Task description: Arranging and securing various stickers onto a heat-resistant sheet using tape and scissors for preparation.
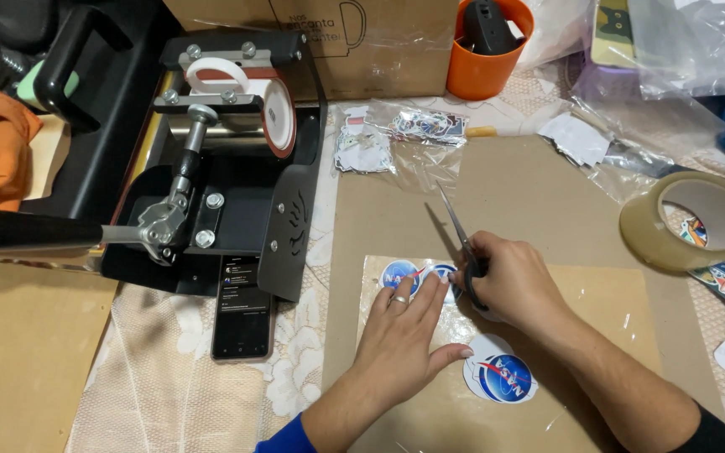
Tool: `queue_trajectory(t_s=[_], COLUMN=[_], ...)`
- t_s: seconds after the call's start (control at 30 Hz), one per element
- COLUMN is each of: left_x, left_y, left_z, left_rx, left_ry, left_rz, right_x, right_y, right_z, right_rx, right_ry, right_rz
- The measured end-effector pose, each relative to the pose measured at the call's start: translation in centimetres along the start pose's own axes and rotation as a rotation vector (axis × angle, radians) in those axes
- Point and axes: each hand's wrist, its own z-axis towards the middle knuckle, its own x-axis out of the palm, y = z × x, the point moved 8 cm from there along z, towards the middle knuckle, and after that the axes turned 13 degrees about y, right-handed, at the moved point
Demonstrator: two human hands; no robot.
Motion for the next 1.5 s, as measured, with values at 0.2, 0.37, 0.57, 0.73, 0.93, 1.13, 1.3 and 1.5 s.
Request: queue_trajectory(t_s=[0.2, 0.37, 0.57, 0.73, 0.93, 1.13, 1.3, 1.5], left_x=[-1.9, -7.8, -11.6, -11.0, -10.9, -9.5, -7.3, -3.0], left_y=[0.2, 0.5, -2.5, -3.7, -4.4, -2.5, -4.1, -4.6], left_z=[0.3, -1.5, -2.7, -1.9, -2.0, -1.6, -0.4, 2.1], left_rx=[0.022, 0.161, 0.219, 0.266, 0.317, 0.179, 0.3, 0.214], left_ry=[-0.011, -0.434, -0.606, -0.507, -0.425, -0.335, -0.268, -0.054], left_rz=[-0.115, -0.272, -0.389, -0.364, -0.461, -0.792, -0.306, -0.222], right_x=[-4.1, -2.9, -0.9, -0.2, 0.2, 1.3, -4.6, -5.0], right_y=[-1.9, -0.8, -1.6, -1.7, -0.4, -2.2, -10.0, -10.9], right_z=[-5.9, -12.9, -14.8, -15.3, -16.2, -14.6, -11.2, -10.9], right_rx=[-0.117, -0.13, -0.378, -0.469, -0.523, -0.561, 0.07, 0.131], right_ry=[-0.201, -0.335, -0.444, -0.492, -0.538, -0.334, -0.05, -0.209], right_rz=[-0.141, -0.332, -0.491, -0.575, -0.734, -0.734, -0.197, -0.414])
